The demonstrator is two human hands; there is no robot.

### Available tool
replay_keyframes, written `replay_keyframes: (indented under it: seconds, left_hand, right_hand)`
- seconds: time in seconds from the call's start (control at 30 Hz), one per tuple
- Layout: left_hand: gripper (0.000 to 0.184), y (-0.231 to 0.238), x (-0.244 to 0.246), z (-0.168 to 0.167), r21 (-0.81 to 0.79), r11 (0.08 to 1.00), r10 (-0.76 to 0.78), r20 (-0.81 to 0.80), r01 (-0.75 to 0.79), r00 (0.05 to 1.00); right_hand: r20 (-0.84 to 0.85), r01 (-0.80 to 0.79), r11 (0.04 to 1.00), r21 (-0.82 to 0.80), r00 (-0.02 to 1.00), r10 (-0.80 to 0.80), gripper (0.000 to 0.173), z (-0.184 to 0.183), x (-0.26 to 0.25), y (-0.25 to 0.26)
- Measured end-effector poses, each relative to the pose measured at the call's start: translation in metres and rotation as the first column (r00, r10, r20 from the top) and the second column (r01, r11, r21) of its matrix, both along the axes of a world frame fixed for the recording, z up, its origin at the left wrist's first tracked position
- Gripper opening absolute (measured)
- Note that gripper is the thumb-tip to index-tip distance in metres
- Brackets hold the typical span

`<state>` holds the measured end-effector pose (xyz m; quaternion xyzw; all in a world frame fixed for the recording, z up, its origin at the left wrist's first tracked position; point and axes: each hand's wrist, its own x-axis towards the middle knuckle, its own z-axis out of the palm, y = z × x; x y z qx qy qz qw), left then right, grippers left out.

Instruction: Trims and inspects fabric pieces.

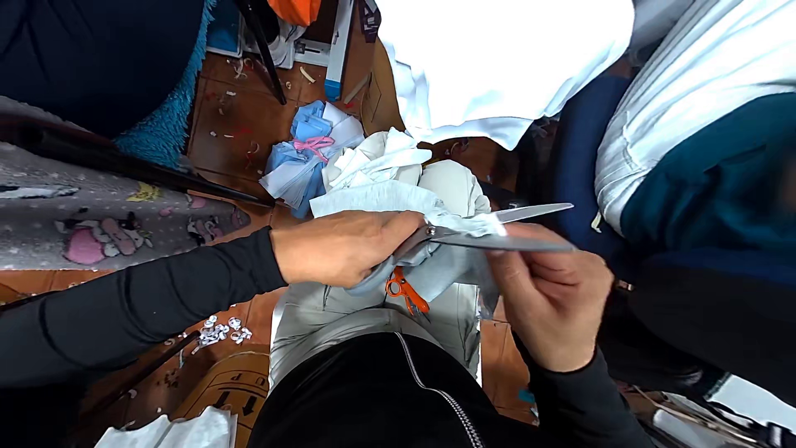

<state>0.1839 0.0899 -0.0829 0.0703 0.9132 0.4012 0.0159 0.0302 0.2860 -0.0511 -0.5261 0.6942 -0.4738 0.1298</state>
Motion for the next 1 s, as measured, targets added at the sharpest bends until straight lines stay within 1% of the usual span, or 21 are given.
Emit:
replay_keyframes:
  seconds: [0.07, 0.17, 0.23, 0.3, 0.33, 0.4, 0.43, 0.47, 0.57, 0.63, 0.67, 0.7, 0.77, 0.8, 0.83, 0.87, 0.97, 1.0]
  left_hand:
    - [0.061, 0.005, -0.001, 0.001, 0.056, 0.998, -0.008, -0.028, 0.009, 1.0]
    - [0.061, 0.006, -0.002, -0.009, 0.073, 0.997, 0.006, -0.118, 0.003, 0.993]
    - [0.059, 0.006, -0.001, -0.012, 0.095, 0.995, 0.023, -0.105, -0.013, 0.994]
    - [0.057, 0.004, 0.0, -0.01, 0.107, 0.994, 0.032, -0.057, -0.026, 0.998]
    - [0.054, 0.002, 0.0, -0.01, 0.113, 0.993, 0.04, -0.051, -0.034, 0.998]
    - [0.049, -0.002, 0.003, -0.01, 0.115, 0.992, 0.057, -0.039, -0.052, 0.998]
    - [0.048, -0.004, 0.004, -0.01, 0.112, 0.992, 0.068, -0.028, -0.064, 0.997]
    - [0.046, -0.007, 0.006, -0.009, 0.107, 0.991, 0.078, -0.01, -0.076, 0.997]
    - [0.042, -0.011, 0.011, -0.007, 0.077, 0.992, 0.097, 0.009, -0.097, 0.995]
    - [0.044, -0.012, 0.013, -0.008, 0.071, 0.993, 0.098, 0.009, -0.098, 0.995]
    - [0.046, -0.013, 0.013, -0.009, 0.067, 0.992, 0.102, 0.016, -0.103, 0.995]
    - [0.048, -0.013, 0.012, -0.009, 0.064, 0.992, 0.108, 0.024, -0.109, 0.994]
    - [0.048, -0.014, 0.012, -0.008, 0.057, 0.991, 0.121, 0.021, -0.122, 0.992]
    - [0.047, -0.013, 0.012, -0.008, 0.048, 0.991, 0.127, 0.017, -0.128, 0.992]
    - [0.047, -0.013, 0.012, -0.008, 0.036, 0.991, 0.131, 0.013, -0.131, 0.991]
    - [0.047, -0.013, 0.011, -0.009, 0.029, 0.99, 0.135, 0.008, -0.135, 0.991]
    - [0.048, -0.013, 0.012, -0.01, -0.006, 0.99, 0.143, -0.008, -0.143, 0.99]
    - [0.049, -0.013, 0.013, -0.01, -0.022, 0.989, 0.143, -0.018, -0.143, 0.99]
  right_hand:
    - [-0.072, 0.014, 1.0, 0.007, 0.997, -0.014, 0.014, -0.003, 0.008, -0.002]
    - [-0.1, 0.018, 1.0, 0.024, 0.995, -0.015, 0.016, -0.005, 0.01, -0.004]
    - [-0.033, 0.0, 0.999, 0.036, 0.999, 0.001, 0.016, -0.006, 0.008, -0.004]
    - [0.077, -0.047, 0.998, 0.046, 0.996, 0.043, 0.015, -0.006, 0.003, -0.002]
    - [0.136, -0.082, 0.995, 0.063, 0.988, 0.073, 0.022, -0.007, -0.001, 0.0]
    - [0.221, -0.157, 0.979, 0.133, 0.967, 0.125, 0.054, -0.013, -0.012, 0.009]
    - [0.236, -0.167, 0.972, 0.165, 0.964, 0.125, 0.063, -0.019, -0.018, 0.014]
    - [0.233, -0.154, 0.968, 0.198, 0.967, 0.106, 0.066, -0.025, -0.022, 0.019]
    - [0.197, -0.103, 0.955, 0.277, 0.979, 0.048, 0.059, -0.04, -0.022, 0.032]
    - [0.198, -0.097, 0.959, 0.267, 0.979, 0.044, 0.057, -0.046, -0.015, 0.034]
    - [0.217, -0.106, 0.965, 0.239, 0.975, 0.054, 0.06, -0.048, -0.012, 0.033]
    - [0.235, -0.109, 0.972, 0.206, 0.97, 0.059, 0.066, -0.05, -0.008, 0.031]
    - [0.251, -0.085, 0.982, 0.168, 0.967, 0.041, 0.084, -0.052, 0.001, 0.025]
    - [0.244, -0.055, 0.983, 0.172, 0.97, 0.012, 0.087, -0.053, 0.006, 0.022]
    - [0.235, -0.027, 0.983, 0.18, 0.972, -0.017, 0.081, -0.052, 0.009, 0.018]
    - [0.225, -0.004, 0.983, 0.186, 0.974, -0.038, 0.07, -0.051, 0.011, 0.016]
    - [0.162, 0.035, 0.987, 0.158, 0.985, -0.061, 0.027, -0.047, 0.008, 0.014]
    - [0.13, 0.03, 0.987, 0.157, 0.99, -0.051, 0.022, -0.047, 0.004, 0.014]
